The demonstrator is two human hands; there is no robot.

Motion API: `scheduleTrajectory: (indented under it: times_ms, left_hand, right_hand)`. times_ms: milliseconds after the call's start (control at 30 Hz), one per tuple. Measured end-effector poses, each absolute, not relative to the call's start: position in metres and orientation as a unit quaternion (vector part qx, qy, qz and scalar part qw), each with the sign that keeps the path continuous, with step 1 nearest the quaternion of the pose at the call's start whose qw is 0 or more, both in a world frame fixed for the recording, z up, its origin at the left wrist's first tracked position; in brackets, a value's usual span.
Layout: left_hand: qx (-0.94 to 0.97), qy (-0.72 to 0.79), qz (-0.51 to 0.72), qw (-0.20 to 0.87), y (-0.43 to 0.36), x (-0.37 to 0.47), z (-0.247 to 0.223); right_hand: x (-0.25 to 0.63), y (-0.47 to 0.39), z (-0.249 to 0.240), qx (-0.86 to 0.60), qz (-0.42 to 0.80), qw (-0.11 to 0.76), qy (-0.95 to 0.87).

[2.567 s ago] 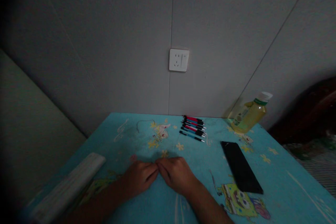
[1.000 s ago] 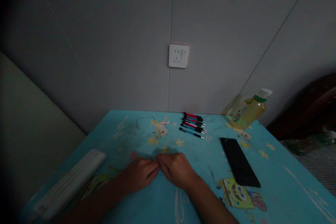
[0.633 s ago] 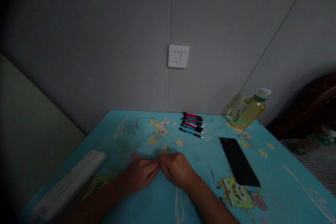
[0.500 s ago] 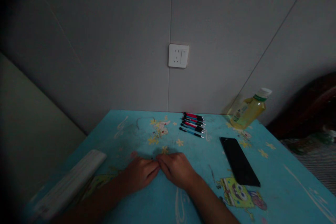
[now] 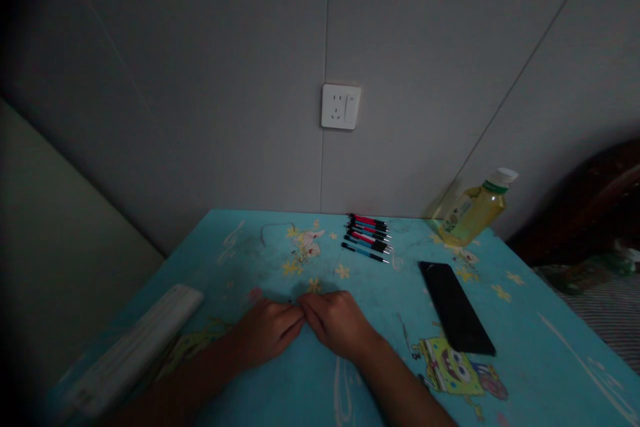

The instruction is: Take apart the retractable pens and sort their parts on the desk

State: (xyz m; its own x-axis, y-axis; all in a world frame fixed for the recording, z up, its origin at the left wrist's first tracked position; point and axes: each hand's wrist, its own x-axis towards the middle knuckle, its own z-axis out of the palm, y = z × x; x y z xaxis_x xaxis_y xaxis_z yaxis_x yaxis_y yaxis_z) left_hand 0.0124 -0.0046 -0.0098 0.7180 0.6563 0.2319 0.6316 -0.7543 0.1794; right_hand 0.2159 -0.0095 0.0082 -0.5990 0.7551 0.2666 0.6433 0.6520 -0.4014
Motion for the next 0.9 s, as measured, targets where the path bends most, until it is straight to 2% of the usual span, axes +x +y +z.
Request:
scheduleTrajectory:
  times_ms: [900]
  left_hand:
    - [0.927,0.329,0.171,0.045,-0.003,0.012,-0.016]
  right_hand:
    - [0.217,-0.009,0.005,-0.385,0.126,0.224,-0.887]
